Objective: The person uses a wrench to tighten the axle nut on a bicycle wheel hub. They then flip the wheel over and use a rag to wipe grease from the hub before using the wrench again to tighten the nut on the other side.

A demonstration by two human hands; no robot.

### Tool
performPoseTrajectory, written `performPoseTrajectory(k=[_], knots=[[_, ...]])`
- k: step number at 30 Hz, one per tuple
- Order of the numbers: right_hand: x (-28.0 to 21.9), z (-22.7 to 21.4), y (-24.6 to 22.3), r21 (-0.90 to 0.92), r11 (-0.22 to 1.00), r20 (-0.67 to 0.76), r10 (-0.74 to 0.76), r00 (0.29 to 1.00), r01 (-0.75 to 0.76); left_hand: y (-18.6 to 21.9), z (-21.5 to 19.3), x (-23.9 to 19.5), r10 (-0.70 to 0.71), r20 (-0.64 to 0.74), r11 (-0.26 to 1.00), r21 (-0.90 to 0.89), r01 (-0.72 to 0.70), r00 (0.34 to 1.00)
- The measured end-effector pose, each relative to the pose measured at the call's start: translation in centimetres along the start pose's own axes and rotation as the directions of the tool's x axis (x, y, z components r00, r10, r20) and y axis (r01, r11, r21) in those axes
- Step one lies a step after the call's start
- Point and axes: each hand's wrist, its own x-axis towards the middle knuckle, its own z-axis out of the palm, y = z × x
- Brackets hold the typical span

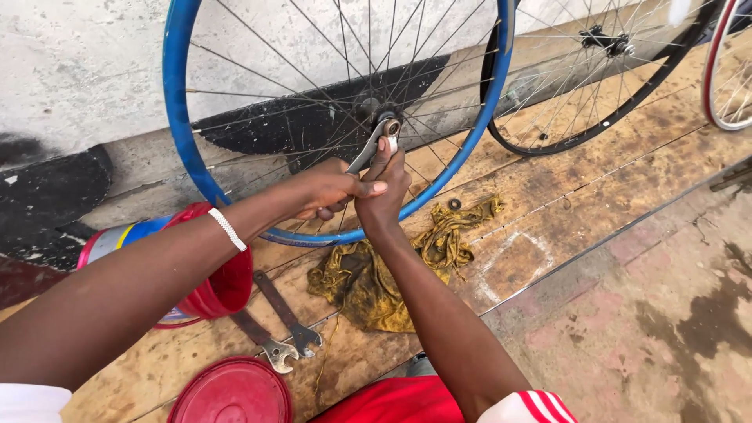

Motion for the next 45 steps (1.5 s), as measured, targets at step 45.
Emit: performPoseTrajectory(k=[45], knots=[[1.3, -1.3, 0.8, 0.765, 0.053, 0.632, 0.131, 0.764, -0.642, -3.2, -2.4, 1.5, 0.22, -0.155, 0.926, -0.279, -0.256, 0.963]])
